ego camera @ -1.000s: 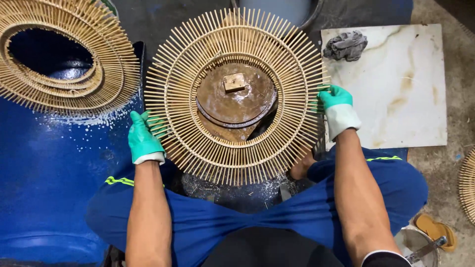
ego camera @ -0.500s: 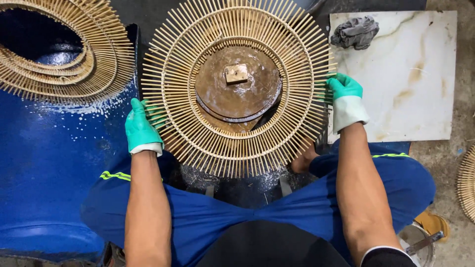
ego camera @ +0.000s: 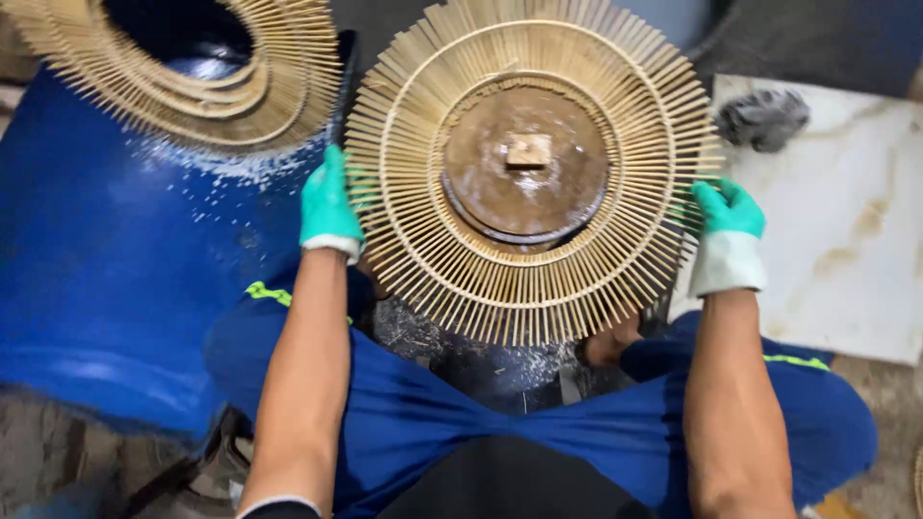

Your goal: Assembling a radial decorative frame using bamboo strips and glue on a circular base.

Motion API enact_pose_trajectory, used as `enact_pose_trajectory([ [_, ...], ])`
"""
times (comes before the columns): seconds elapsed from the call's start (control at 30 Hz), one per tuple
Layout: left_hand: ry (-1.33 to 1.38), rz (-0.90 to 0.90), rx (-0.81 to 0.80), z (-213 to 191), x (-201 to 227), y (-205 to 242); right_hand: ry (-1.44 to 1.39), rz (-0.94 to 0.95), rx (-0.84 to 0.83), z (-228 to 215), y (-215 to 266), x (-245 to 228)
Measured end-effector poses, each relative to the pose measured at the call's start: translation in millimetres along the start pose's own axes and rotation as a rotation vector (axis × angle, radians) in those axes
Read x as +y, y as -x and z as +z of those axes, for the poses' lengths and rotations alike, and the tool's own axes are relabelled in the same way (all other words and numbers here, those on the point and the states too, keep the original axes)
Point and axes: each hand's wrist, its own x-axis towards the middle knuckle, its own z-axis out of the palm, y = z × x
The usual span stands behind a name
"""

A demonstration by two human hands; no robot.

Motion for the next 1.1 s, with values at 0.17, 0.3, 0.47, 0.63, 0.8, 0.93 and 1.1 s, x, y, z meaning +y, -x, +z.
enact_pose_trajectory([
  [0.17, -0.11, 0.119, -0.061, 10, 9, -23, 0.121, -0.036, 0.042, 35, 9, -41],
  [0.3, -0.476, 0.238, -0.053, 23, 11, -36, 0.34, -0.216, 0.069, 31, -3, -24],
  [0.47, -0.074, 0.119, -0.191, 21, 7, -23, 0.454, -0.064, 0.01, 49, 16, -47],
  [0.63, -0.967, 0.455, 0.091, 64, 3, 11, 0.678, -0.047, 0.138, 44, 27, -50],
  [0.8, -1.354, 0.854, -0.394, 144, 0, 74, 0.635, -0.382, 0.222, 6, 72, -117],
  [0.93, -1.558, 0.864, -0.562, 151, -31, 71, 0.364, -0.537, 0.268, -77, 189, -226],
  [1.1, -1.686, 0.83, -0.616, 137, -25, 33, 0.746, -0.16, 0.723, -227, 330, -166],
])
